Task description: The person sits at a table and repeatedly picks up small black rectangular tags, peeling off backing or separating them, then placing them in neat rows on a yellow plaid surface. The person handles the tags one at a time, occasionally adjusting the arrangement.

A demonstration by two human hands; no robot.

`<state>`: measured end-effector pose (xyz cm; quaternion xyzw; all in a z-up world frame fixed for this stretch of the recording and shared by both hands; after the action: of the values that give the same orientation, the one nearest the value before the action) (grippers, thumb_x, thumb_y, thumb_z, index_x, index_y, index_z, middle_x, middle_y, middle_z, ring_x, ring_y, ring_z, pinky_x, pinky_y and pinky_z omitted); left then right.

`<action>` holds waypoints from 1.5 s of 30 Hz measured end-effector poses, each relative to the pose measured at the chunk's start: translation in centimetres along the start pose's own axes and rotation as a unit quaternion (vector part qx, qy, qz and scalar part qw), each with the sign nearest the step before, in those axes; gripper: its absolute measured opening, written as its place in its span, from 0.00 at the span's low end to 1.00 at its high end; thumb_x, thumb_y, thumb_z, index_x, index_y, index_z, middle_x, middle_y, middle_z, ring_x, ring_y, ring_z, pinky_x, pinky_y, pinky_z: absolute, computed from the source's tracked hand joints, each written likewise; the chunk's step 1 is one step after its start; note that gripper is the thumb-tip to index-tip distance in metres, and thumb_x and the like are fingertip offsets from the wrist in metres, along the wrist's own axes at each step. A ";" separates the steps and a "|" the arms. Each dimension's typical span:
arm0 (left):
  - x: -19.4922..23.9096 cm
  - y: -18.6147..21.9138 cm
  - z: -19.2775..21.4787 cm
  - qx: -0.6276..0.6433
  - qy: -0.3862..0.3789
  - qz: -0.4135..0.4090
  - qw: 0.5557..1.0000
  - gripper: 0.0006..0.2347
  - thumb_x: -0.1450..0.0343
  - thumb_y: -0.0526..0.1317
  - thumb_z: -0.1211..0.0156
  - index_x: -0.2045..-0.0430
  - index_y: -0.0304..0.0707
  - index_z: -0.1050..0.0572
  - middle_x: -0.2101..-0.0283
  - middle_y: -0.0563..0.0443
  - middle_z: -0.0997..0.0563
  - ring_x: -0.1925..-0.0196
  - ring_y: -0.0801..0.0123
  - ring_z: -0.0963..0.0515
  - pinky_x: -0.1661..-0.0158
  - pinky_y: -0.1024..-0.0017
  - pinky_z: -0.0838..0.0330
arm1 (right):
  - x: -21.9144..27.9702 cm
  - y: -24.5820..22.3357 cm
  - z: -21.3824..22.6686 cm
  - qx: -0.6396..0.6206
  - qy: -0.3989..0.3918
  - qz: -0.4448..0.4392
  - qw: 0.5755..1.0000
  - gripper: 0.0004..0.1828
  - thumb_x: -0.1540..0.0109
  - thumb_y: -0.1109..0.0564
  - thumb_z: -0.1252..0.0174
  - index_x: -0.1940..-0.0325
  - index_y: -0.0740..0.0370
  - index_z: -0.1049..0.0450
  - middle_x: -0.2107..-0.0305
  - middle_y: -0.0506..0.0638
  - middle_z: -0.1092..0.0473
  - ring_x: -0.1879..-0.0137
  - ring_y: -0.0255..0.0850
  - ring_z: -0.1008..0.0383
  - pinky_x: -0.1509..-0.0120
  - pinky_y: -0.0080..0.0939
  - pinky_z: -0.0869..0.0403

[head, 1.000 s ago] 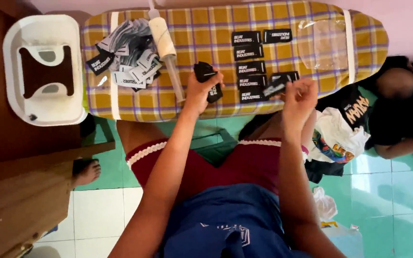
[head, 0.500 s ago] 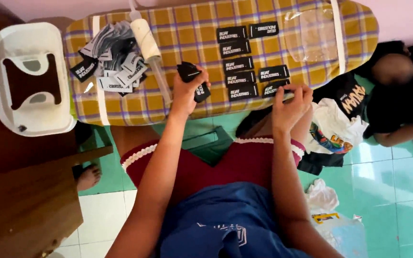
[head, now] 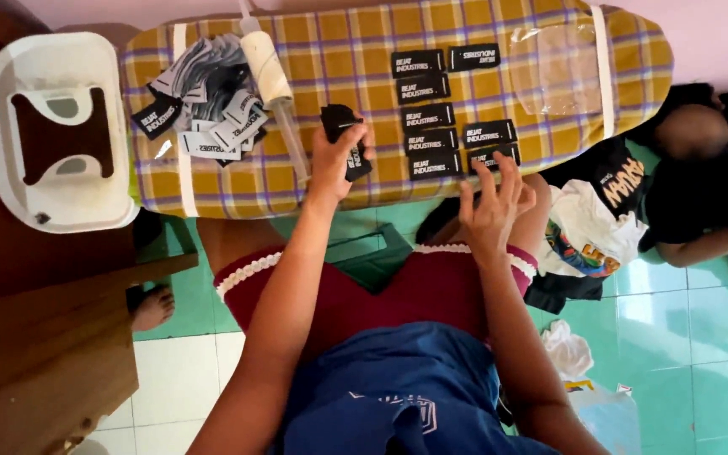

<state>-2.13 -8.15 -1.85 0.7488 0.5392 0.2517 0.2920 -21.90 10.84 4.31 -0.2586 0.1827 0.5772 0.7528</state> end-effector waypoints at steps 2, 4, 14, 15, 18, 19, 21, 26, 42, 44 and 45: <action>0.1 0.3 0.1 0.030 0.001 0.012 0.999 0.05 0.30 0.31 0.36 0.65 0.27 0.25 0.73 0.41 0.24 0.76 0.65 0.23 0.78 0.67 0.23 | 0.2 -0.4 0.1 -0.023 0.019 0.011 1.000 0.23 0.25 0.37 0.57 0.43 0.53 0.25 0.38 0.53 0.34 0.30 0.48 0.35 0.35 0.51 0.52; 0.0 0.5 -0.2 0.061 0.003 0.024 0.998 0.06 0.28 0.35 0.38 0.64 0.29 0.25 0.71 0.40 0.24 0.75 0.64 0.24 0.81 0.67 0.24 | -0.5 -1.4 -0.5 -0.045 0.037 0.024 0.998 0.21 0.26 0.39 0.56 0.43 0.53 0.26 0.36 0.53 0.34 0.29 0.47 0.36 0.35 0.50 0.53; 0.8 1.2 0.8 -0.134 0.142 0.010 0.981 0.16 0.41 0.40 0.19 0.72 0.33 0.24 0.76 0.43 0.20 0.77 0.66 0.19 0.79 0.66 0.23 | -7.9 -11.7 -2.3 -0.441 -0.066 -0.024 0.895 0.32 0.36 0.64 0.33 0.29 0.65 0.37 0.51 0.62 0.28 0.49 0.59 0.21 0.56 0.47 0.25; 0.8 1.5 0.4 -0.148 0.121 0.002 0.981 0.11 0.39 0.38 0.21 0.77 0.34 0.21 0.77 0.46 0.19 0.76 0.69 0.19 0.76 0.68 0.25 | -8.6 -12.2 -2.8 -0.472 -0.096 -0.048 0.875 0.33 0.35 0.68 0.35 0.27 0.65 0.38 0.54 0.67 0.27 0.52 0.63 0.20 0.58 0.52 0.23; 1.5 3.4 -1.4 -0.102 0.092 -0.020 0.990 0.11 0.41 0.40 0.19 0.79 0.35 0.19 0.79 0.47 0.20 0.77 0.71 0.20 0.73 0.72 0.23 | -9.1 -10.3 -5.5 -0.468 -0.113 -0.125 0.868 0.08 0.40 0.59 0.27 0.56 0.52 0.15 0.69 0.46 0.21 0.64 0.40 0.17 0.63 0.36 0.22; 1.3 2.8 -0.6 -0.101 0.093 -0.021 0.990 0.11 0.41 0.40 0.19 0.79 0.35 0.19 0.79 0.47 0.20 0.77 0.71 0.20 0.73 0.72 0.23 | -9.2 -10.2 -5.5 -0.468 -0.114 -0.124 0.867 0.08 0.40 0.59 0.27 0.56 0.52 0.15 0.69 0.46 0.21 0.64 0.40 0.17 0.63 0.36 0.22; 0.7 1.1 0.4 -0.120 0.076 -0.014 0.990 0.14 0.41 0.46 0.17 0.79 0.39 0.19 0.81 0.51 0.21 0.78 0.73 0.21 0.75 0.75 0.26 | -9.3 -9.4 -5.5 -0.494 -0.111 -0.153 0.849 0.06 0.38 0.58 0.28 0.58 0.54 0.16 0.72 0.48 0.21 0.65 0.32 0.20 0.62 0.34 0.23; 1.9 3.9 -2.2 -0.091 0.054 0.006 0.994 0.14 0.39 0.47 0.19 0.76 0.38 0.19 0.79 0.47 0.19 0.77 0.71 0.19 0.72 0.71 0.21 | -9.6 -3.8 -7.5 -0.532 -0.071 -0.219 0.815 0.06 0.34 0.65 0.37 0.55 0.58 0.22 0.69 0.50 0.23 0.68 0.33 0.25 0.64 0.30 0.27; 0.5 1.1 -0.8 -0.062 -0.040 0.083 0.994 0.18 0.38 0.51 0.25 0.68 0.39 0.25 0.71 0.42 0.17 0.74 0.58 0.16 0.72 0.62 0.19 | -14.4 5.1 -4.0 -0.382 -0.085 -0.356 0.848 0.11 0.37 0.65 0.40 0.54 0.53 0.32 0.60 0.52 0.17 0.67 0.35 0.14 0.63 0.27 0.14; 0.5 1.0 -0.7 -0.066 -0.034 0.086 0.994 0.18 0.38 0.51 0.25 0.67 0.39 0.24 0.71 0.41 0.17 0.74 0.58 0.15 0.73 0.62 0.19 | -14.4 4.8 -3.8 -0.290 -0.110 -0.290 0.905 0.20 0.36 0.62 0.37 0.42 0.57 0.35 0.51 0.55 0.23 0.58 0.40 0.17 0.56 0.37 0.16; 0.5 1.0 -0.5 -0.069 -0.028 0.088 0.993 0.18 0.38 0.51 0.25 0.67 0.40 0.24 0.70 0.41 0.17 0.74 0.58 0.15 0.73 0.62 0.19 | -14.7 4.1 -3.6 -0.193 -0.133 -0.219 0.947 0.31 0.34 0.59 0.33 0.30 0.61 0.39 0.43 0.57 0.28 0.50 0.44 0.21 0.49 0.48 0.19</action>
<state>-1.72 -7.84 -0.77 0.7779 0.4442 0.2923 0.3349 -29.68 -1.92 9.10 -0.3533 -0.0953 0.4518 0.8136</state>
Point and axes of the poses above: each hand's wrist, its own x-axis away from the middle knuckle, its own z-axis out of the back of the hand, y = z × x, the point moved 8 cm from there along -x, towards the middle knuckle
